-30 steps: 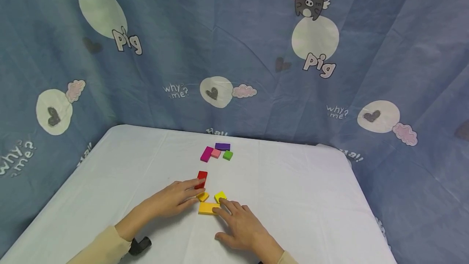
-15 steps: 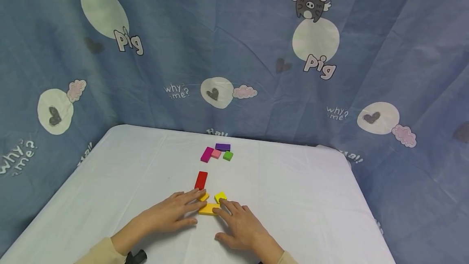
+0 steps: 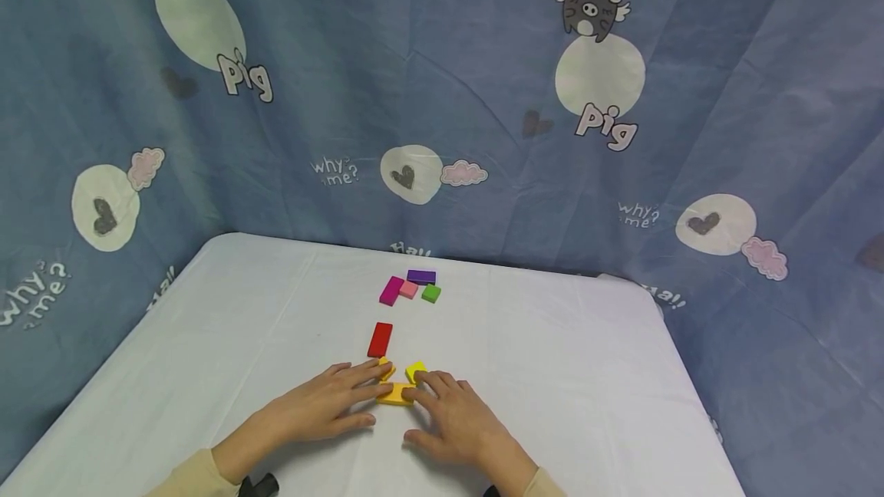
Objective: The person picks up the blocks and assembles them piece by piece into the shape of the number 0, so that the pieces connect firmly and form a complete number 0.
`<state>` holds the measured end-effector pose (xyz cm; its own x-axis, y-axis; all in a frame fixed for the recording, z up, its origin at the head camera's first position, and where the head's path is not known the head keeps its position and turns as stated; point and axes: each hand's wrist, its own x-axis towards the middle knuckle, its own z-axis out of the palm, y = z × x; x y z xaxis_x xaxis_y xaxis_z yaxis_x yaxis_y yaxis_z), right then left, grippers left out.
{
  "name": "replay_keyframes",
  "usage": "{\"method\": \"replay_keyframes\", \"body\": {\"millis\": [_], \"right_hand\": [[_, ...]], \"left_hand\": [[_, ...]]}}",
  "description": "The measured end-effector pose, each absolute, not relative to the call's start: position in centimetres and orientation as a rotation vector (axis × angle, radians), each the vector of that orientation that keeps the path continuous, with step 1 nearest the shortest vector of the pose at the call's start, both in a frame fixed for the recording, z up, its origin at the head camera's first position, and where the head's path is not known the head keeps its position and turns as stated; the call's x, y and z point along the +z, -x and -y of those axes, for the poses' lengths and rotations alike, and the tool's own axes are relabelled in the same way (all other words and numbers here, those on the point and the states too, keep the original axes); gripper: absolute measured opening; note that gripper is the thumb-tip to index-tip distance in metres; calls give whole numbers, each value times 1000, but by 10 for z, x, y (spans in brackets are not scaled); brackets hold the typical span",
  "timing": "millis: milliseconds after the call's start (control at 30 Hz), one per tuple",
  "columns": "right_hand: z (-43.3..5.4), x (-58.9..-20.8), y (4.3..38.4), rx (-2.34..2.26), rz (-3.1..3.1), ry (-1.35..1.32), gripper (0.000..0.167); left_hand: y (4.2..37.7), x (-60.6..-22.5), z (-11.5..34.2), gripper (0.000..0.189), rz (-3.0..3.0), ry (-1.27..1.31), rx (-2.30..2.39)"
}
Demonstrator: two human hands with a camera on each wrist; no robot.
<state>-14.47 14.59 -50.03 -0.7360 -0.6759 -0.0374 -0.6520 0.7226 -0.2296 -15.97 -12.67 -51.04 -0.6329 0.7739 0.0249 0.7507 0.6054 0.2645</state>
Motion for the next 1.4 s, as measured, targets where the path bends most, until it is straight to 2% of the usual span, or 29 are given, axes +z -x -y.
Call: {"method": "replay_keyframes", "body": {"millis": [333, 600, 833, 1233, 1400], "right_hand": [[-153, -491, 166, -448, -2884, 942, 50], [-149, -497, 165, -446, -2816, 1090, 47], [-146, -498, 167, -435, -2802, 1062, 44], [-158, -505, 213, -573, -2882, 921, 37], [-157, -508, 227, -545, -2879, 969, 38]], "left_hand": [[156, -508, 126, 52, -2722, -1280, 379], [156, -509, 128, 52, -2717, -1283, 399], [156, -511, 129, 51, -2720, -1268, 409], [156, -509, 125, 52, -2698, -1210, 391], [157, -510, 126, 52, -2704, -1219, 385]]}}
